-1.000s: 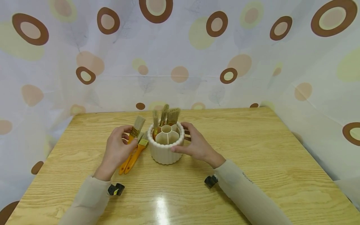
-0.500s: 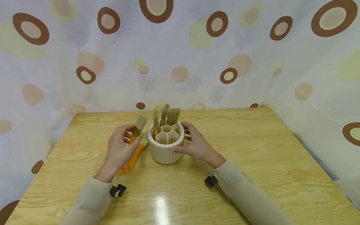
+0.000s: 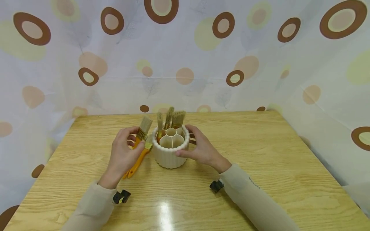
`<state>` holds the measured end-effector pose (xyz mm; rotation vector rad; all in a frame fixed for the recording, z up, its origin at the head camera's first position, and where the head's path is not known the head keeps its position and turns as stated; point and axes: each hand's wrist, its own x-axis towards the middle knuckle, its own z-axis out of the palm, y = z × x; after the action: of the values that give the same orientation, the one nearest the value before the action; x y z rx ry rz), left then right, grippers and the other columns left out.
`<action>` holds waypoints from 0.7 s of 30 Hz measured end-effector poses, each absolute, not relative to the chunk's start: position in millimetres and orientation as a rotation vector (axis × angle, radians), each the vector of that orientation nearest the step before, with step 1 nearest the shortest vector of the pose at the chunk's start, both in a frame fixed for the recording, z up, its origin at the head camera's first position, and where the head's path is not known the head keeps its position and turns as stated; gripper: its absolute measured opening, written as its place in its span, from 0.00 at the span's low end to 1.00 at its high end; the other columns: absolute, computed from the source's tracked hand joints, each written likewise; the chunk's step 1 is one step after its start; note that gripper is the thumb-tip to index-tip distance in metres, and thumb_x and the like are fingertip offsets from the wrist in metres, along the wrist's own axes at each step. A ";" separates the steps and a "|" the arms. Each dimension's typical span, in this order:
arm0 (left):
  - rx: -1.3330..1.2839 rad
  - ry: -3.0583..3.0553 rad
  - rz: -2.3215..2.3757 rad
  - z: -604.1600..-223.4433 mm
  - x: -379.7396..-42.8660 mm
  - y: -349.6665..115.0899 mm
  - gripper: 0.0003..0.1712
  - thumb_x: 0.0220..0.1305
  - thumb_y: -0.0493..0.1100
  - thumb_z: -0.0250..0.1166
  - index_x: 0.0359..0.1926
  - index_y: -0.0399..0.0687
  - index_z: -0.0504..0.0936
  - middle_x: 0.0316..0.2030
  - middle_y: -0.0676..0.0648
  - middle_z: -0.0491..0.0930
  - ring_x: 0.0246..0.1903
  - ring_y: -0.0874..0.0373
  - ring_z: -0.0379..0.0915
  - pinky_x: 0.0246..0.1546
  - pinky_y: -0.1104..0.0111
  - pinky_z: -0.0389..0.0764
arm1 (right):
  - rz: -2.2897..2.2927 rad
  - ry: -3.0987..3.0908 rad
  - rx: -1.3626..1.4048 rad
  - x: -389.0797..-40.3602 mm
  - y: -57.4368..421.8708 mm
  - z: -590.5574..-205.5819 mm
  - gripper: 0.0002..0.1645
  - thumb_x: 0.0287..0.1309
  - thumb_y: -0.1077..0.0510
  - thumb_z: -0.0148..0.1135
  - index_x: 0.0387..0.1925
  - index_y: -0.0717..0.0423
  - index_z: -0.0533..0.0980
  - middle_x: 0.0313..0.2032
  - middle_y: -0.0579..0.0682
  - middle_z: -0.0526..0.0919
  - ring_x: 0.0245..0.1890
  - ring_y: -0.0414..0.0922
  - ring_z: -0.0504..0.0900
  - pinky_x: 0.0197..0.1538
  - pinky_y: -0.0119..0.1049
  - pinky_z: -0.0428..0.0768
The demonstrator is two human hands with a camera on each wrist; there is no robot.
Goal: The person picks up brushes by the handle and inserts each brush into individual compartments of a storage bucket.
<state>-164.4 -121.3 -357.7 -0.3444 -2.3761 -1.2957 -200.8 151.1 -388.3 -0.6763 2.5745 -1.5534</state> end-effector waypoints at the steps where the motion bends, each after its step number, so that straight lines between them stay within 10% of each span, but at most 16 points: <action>1: -0.354 -2.367 -1.303 -357.6 -163.7 -120.9 0.24 0.56 0.32 0.66 0.55 0.36 0.75 0.46 0.42 0.74 0.37 0.53 0.70 0.36 0.62 0.76 | -1.554 2.578 -0.676 -200.5 151.1 -388.3 0.62 0.41 0.37 0.75 0.72 0.47 0.51 0.66 0.45 0.60 0.63 0.50 0.66 0.61 0.50 0.70; 21: -0.435 -2.221 -1.334 -349.9 -155.5 -115.4 0.26 0.54 0.31 0.68 0.56 0.38 0.74 0.48 0.43 0.74 0.38 0.58 0.70 0.35 0.72 0.75 | -1.557 2.590 -0.664 -198.7 149.2 -386.2 0.59 0.40 0.38 0.75 0.70 0.48 0.54 0.63 0.44 0.63 0.62 0.49 0.67 0.61 0.49 0.69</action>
<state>-155.5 -115.4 -349.9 -0.4350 -2.2206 -1.3343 -198.7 149.2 -386.2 -0.6638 2.5897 -1.5567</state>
